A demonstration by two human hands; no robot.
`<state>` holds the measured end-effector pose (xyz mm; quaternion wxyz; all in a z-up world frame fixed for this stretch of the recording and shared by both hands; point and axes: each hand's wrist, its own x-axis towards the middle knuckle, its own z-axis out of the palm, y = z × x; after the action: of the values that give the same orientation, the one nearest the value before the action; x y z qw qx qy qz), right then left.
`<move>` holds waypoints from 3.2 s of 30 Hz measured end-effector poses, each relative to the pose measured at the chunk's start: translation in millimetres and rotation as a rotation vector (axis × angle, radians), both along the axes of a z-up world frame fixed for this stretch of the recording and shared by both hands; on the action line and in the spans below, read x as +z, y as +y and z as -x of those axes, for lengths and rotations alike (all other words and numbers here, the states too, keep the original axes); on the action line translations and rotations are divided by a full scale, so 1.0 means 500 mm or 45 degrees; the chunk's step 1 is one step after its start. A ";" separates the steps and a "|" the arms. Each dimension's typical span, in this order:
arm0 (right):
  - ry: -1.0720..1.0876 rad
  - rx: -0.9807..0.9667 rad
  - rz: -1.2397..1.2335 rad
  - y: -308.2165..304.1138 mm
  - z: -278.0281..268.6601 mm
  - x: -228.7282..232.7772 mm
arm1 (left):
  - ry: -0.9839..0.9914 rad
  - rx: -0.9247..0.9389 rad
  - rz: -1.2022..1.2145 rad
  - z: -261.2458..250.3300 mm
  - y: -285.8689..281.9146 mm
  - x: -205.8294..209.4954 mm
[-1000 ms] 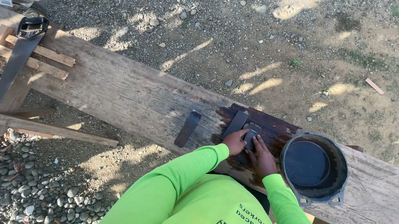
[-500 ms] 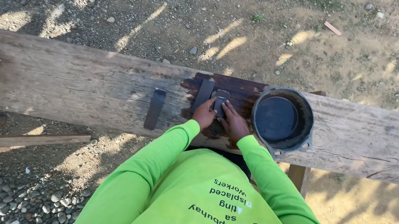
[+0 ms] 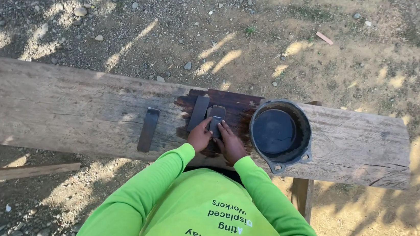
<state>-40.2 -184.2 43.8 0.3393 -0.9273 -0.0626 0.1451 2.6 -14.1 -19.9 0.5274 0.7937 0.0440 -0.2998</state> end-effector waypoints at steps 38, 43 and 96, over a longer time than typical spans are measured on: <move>0.120 0.011 -0.043 -0.015 -0.053 0.019 | 0.200 -0.030 -0.031 -0.051 -0.007 0.073; -0.011 0.045 -0.032 -0.010 0.003 -0.006 | 0.171 -0.070 -0.032 0.006 0.011 0.093; -0.015 -0.016 -0.077 0.000 -0.007 -0.030 | -0.069 -0.048 -0.055 0.010 0.010 0.036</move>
<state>-36.7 -184.2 28.7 0.3678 -0.9178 -0.0631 0.1356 -2.4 -9.1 -1.9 0.5054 0.8135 0.0212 -0.2869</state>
